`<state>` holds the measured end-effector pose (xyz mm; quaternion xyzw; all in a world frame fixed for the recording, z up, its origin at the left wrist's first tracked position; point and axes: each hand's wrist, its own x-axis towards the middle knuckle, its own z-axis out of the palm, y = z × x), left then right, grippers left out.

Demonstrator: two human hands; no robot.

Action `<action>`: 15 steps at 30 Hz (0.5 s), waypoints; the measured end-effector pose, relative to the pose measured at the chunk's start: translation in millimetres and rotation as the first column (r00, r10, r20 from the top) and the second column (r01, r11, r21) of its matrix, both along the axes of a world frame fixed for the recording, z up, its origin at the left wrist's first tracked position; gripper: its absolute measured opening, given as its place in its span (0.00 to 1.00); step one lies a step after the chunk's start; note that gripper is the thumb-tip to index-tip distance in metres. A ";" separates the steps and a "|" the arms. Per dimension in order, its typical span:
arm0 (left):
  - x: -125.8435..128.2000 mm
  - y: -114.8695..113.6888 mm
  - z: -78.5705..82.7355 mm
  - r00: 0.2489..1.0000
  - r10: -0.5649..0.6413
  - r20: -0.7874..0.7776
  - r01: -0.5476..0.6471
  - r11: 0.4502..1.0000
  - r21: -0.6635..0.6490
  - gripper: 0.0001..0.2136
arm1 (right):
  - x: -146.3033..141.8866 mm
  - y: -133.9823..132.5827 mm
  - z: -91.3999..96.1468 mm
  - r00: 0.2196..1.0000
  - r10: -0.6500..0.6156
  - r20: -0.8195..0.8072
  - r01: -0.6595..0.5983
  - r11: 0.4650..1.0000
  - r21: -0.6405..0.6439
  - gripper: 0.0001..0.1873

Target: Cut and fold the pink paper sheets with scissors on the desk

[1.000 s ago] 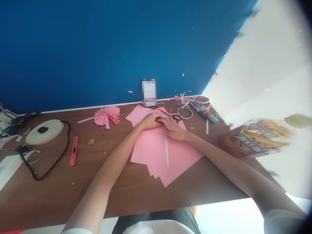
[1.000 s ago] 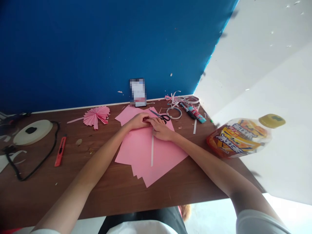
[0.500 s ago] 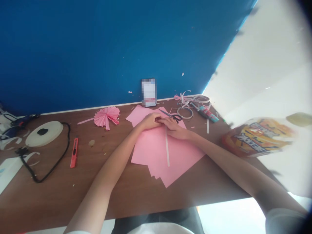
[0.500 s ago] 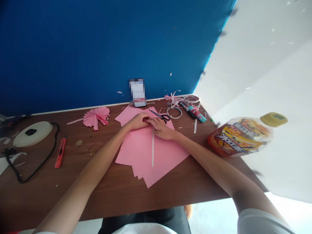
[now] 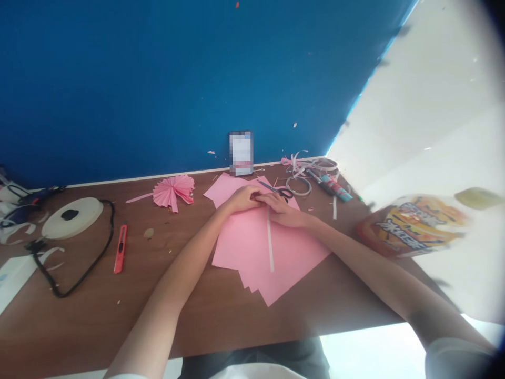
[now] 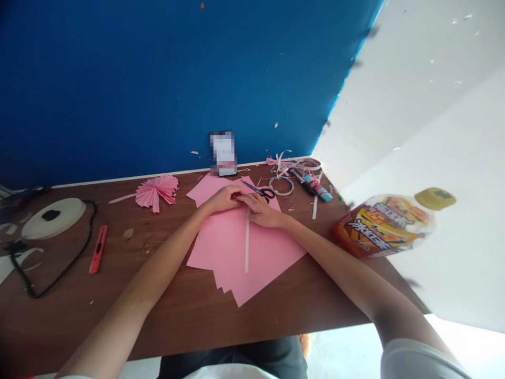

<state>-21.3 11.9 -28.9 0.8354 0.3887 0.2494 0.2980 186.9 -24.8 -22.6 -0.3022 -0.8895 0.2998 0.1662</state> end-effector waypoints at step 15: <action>-0.1 -0.7 0.0 1.000 0.010 -0.008 -0.010 1.000 0.024 0.05 | -0.7 -1.7 -0.2 0.999 -0.045 0.002 0.045 0.998 -0.032 0.39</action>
